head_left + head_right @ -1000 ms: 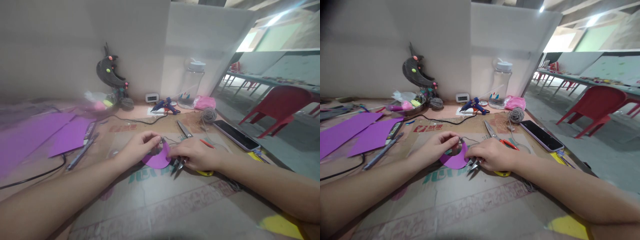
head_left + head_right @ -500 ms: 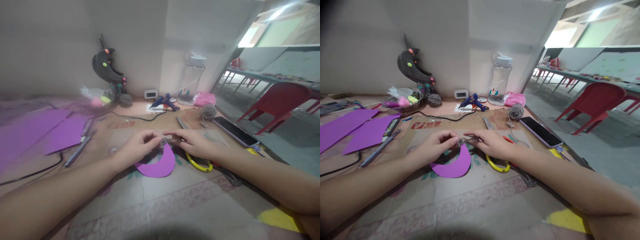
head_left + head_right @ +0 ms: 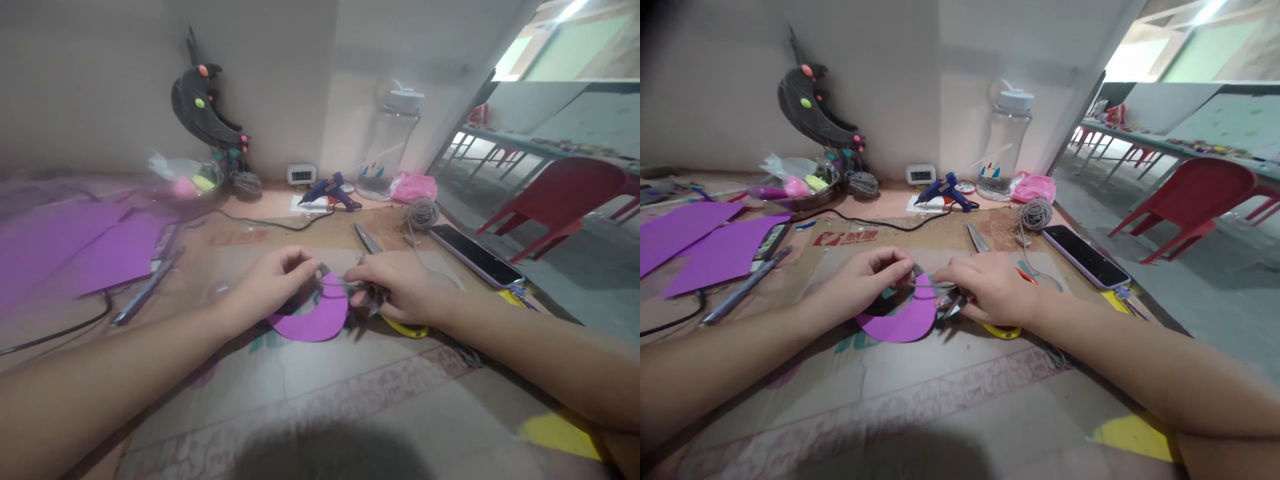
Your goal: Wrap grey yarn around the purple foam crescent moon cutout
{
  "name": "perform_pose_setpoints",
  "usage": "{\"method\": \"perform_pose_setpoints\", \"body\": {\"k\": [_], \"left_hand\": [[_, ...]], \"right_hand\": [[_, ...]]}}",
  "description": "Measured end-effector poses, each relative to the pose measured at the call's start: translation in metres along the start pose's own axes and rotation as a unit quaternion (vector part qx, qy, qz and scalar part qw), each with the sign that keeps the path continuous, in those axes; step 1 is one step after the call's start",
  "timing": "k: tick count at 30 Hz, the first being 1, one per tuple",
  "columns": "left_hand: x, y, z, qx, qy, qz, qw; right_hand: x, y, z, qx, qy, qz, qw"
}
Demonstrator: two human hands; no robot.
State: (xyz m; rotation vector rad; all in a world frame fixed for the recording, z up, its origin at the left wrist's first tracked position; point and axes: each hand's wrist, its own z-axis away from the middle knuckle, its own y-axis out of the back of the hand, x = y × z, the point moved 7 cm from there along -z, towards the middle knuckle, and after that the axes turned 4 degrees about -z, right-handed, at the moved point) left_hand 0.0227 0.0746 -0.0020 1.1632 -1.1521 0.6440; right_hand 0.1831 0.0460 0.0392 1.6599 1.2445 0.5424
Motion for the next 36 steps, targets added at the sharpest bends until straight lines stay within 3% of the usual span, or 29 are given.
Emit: {"method": "perform_pose_setpoints", "body": {"k": [7, 14, 18, 23, 36], "left_hand": [[0.002, -0.001, 0.002, -0.013, -0.014, -0.021, 1.0], [0.013, -0.002, 0.008, 0.0, -0.074, -0.111, 0.991], [0.017, -0.004, 0.008, -0.004, -0.087, -0.129, 0.988], [0.014, -0.008, 0.008, -0.041, -0.081, -0.129, 0.987], [0.011, -0.01, 0.007, -0.069, -0.078, -0.112, 0.988]], "right_hand": [[0.009, 0.013, -0.002, 0.084, -0.049, -0.06, 0.993], [0.017, -0.016, -0.008, -0.033, -0.181, -0.185, 0.965], [0.016, -0.02, -0.008, -0.043, -0.217, -0.211, 0.952], [0.014, -0.02, -0.006, -0.039, -0.221, -0.22, 0.949], [0.012, -0.023, -0.006, -0.04, -0.212, -0.239, 0.947]]}}
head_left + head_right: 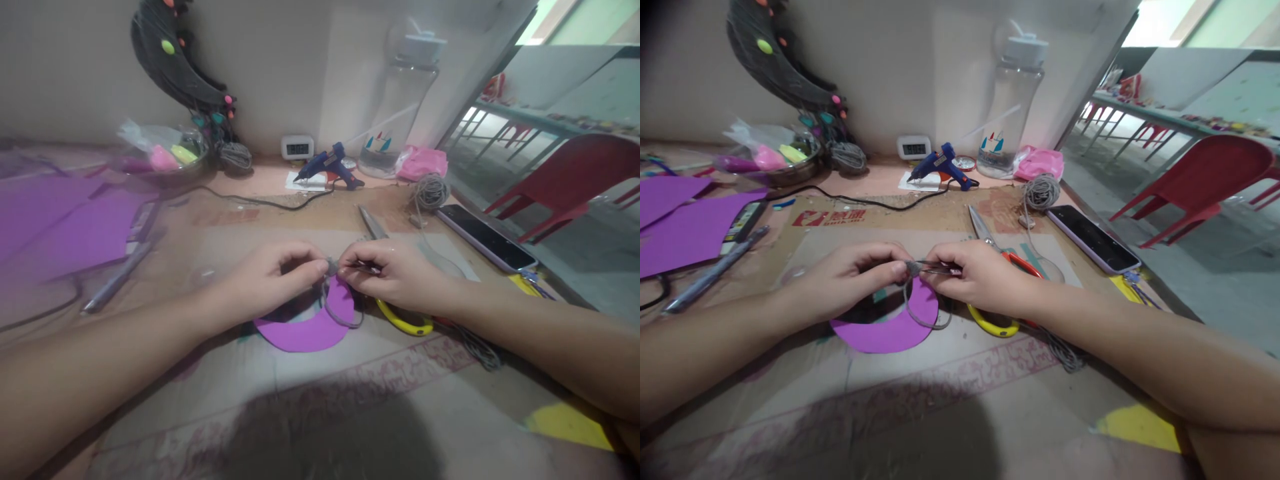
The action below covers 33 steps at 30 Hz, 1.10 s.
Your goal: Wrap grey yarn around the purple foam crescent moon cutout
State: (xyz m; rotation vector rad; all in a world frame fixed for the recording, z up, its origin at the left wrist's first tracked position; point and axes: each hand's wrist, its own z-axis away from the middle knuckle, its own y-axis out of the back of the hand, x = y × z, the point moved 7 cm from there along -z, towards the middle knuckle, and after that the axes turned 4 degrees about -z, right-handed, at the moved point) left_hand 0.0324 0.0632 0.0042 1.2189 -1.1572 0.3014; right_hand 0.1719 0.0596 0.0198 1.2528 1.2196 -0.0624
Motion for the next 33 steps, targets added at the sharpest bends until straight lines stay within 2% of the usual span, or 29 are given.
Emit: {"method": "perform_pose_setpoints", "body": {"k": [12, 15, 18, 21, 28, 33], "left_hand": [[-0.004, -0.004, -0.002, -0.059, 0.045, 0.07, 0.995], [-0.004, -0.003, -0.001, -0.051, 0.059, 0.066, 0.995], [-0.003, -0.003, 0.001, -0.042, 0.065, 0.065, 0.995], [-0.003, -0.003, 0.002, -0.042, 0.064, 0.057, 0.995], [-0.003, -0.002, 0.002, -0.029, 0.055, 0.019, 0.998], [-0.002, -0.002, 0.002, -0.027, 0.043, 0.009, 0.999]], "right_hand": [[-0.003, -0.004, -0.003, -0.027, 0.012, 0.008, 1.0], [-0.006, 0.0, -0.001, -0.007, 0.027, 0.016, 0.999], [-0.015, 0.01, 0.003, 0.044, 0.093, 0.068, 0.992], [-0.02, 0.016, 0.008, 0.069, 0.145, 0.15, 0.975], [-0.017, 0.014, 0.011, 0.065, 0.163, 0.267, 0.948], [-0.016, 0.009, 0.011, 0.05, 0.169, 0.287, 0.941]]}}
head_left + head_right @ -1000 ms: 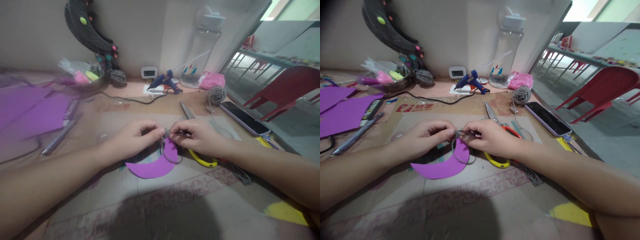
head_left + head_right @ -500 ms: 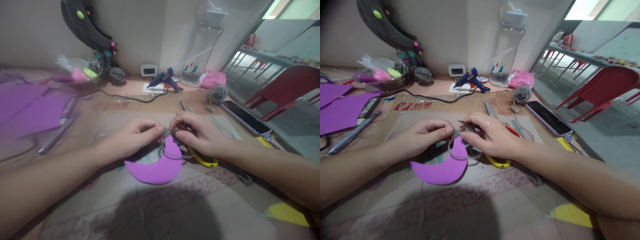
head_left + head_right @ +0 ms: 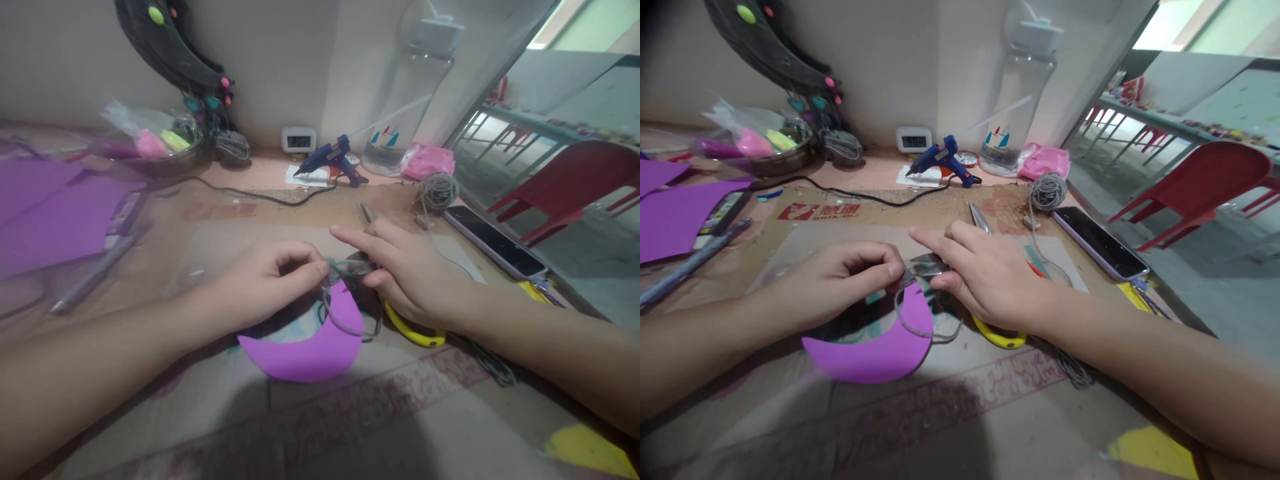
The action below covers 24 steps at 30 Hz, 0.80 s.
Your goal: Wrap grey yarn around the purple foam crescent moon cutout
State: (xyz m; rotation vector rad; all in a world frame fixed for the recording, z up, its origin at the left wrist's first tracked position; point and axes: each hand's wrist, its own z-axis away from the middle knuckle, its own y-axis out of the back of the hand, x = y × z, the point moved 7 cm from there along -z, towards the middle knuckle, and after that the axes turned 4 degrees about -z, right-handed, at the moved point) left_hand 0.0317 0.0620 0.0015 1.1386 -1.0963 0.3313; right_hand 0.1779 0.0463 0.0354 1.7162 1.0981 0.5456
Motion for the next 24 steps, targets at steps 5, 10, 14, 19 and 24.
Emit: {"method": "perform_pose_setpoints", "body": {"k": [5, 10, 14, 19, 24], "left_hand": [[-0.0009, 0.0003, -0.001, 0.005, 0.004, -0.006, 1.0], [0.0012, 0.0016, 0.0, 0.01, 0.011, -0.012, 1.0], [0.0035, 0.0036, 0.0005, 0.022, 0.004, -0.026, 0.999], [0.0024, 0.0023, 0.0004, 0.017, 0.008, -0.025, 0.999], [-0.0024, 0.0012, 0.0005, 0.007, 0.024, -0.01, 1.0]], "right_hand": [[0.0, 0.0053, -0.0001, 0.033, -0.005, -0.037, 0.999], [-0.0043, 0.0059, -0.0021, 0.022, 0.021, -0.038, 0.999], [-0.0063, 0.0026, -0.0029, 0.0, 0.031, -0.016, 0.999], [-0.0084, -0.0003, -0.0032, -0.021, 0.035, -0.018, 0.999], [-0.0091, -0.0007, -0.0036, -0.024, 0.037, -0.003, 0.999]]}}
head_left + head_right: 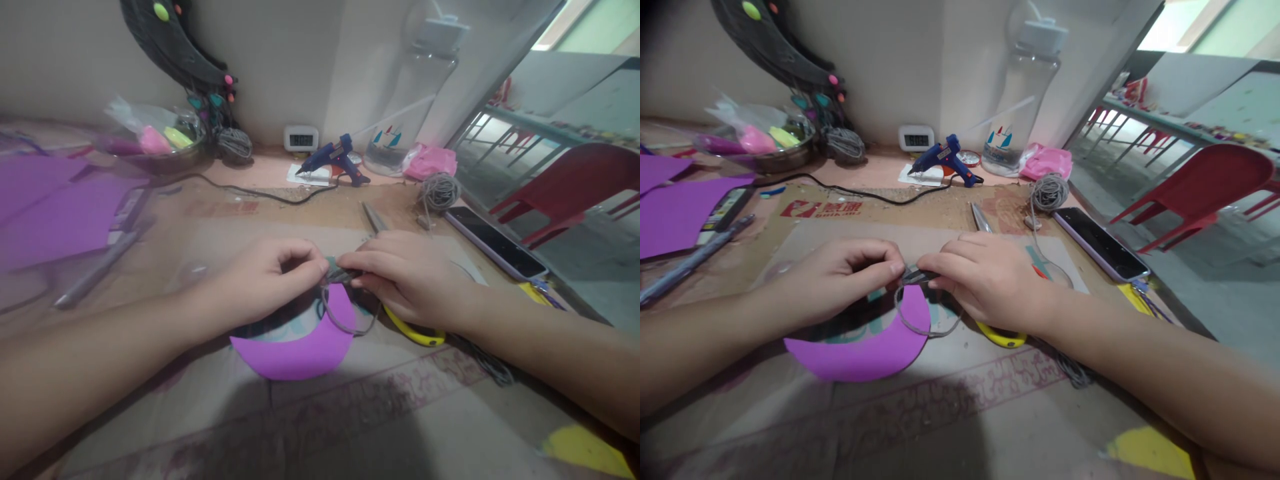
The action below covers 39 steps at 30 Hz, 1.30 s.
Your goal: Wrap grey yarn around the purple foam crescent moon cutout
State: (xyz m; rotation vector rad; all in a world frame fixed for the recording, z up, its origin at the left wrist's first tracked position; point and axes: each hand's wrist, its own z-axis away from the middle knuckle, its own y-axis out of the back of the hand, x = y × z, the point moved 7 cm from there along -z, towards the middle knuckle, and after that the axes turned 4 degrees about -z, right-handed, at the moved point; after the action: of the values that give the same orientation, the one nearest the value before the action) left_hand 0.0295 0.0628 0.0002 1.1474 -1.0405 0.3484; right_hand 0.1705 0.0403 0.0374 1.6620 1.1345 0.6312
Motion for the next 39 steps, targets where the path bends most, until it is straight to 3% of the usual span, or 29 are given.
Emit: {"method": "perform_pose_setpoints", "body": {"k": [14, 19, 39], "left_hand": [[-0.0032, -0.0035, -0.004, -0.044, 0.02, 0.075, 0.996], [-0.0023, -0.0028, -0.004, -0.04, 0.014, 0.071, 0.997], [-0.0044, -0.0006, -0.0014, -0.025, 0.017, 0.061, 0.998]], "right_hand": [[-0.0028, 0.0009, -0.0002, 0.01, 0.017, 0.04, 0.999], [0.0001, 0.0002, 0.0002, 0.007, 0.005, -0.006, 1.0], [0.0022, 0.0019, 0.003, 0.02, 0.001, 0.021, 1.0]]}}
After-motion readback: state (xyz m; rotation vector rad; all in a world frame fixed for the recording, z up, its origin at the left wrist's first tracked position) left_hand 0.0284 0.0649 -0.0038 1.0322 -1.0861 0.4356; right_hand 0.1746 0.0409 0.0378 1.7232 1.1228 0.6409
